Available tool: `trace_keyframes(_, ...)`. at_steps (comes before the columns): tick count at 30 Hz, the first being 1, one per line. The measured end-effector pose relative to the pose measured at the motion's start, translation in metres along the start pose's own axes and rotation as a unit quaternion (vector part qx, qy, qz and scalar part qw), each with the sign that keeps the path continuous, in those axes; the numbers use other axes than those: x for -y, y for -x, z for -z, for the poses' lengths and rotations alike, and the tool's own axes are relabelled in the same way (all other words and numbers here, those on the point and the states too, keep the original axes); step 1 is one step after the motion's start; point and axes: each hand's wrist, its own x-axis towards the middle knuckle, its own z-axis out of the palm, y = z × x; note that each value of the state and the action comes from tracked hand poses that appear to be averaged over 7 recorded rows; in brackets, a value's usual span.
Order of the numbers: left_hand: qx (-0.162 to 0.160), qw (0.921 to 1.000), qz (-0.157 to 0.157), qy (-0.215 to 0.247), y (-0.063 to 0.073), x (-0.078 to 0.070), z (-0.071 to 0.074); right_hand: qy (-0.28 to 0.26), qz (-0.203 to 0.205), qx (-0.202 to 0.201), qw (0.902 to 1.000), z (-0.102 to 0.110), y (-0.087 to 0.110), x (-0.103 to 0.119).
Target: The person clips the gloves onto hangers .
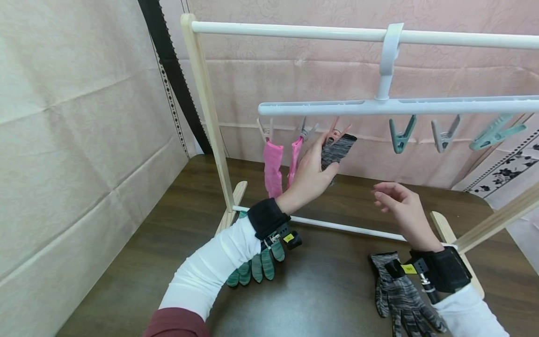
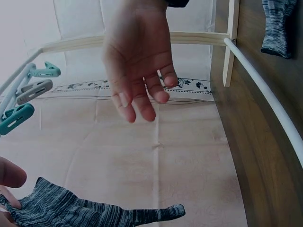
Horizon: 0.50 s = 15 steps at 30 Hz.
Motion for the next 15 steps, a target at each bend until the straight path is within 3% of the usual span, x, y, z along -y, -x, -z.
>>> trace_keyframes(7,-0.020,0.9989,-0.029,-0.030,0.005,0.001,0.000,0.086,-0.016,0.012,0.9961,0.007,0.005,-0.015)
trace_keyframes(15,-0.038,0.9957,-0.068,-0.051,0.009,-0.002,-0.002,0.120,-0.039,0.043,0.9910,0.020,0.012,-0.026)
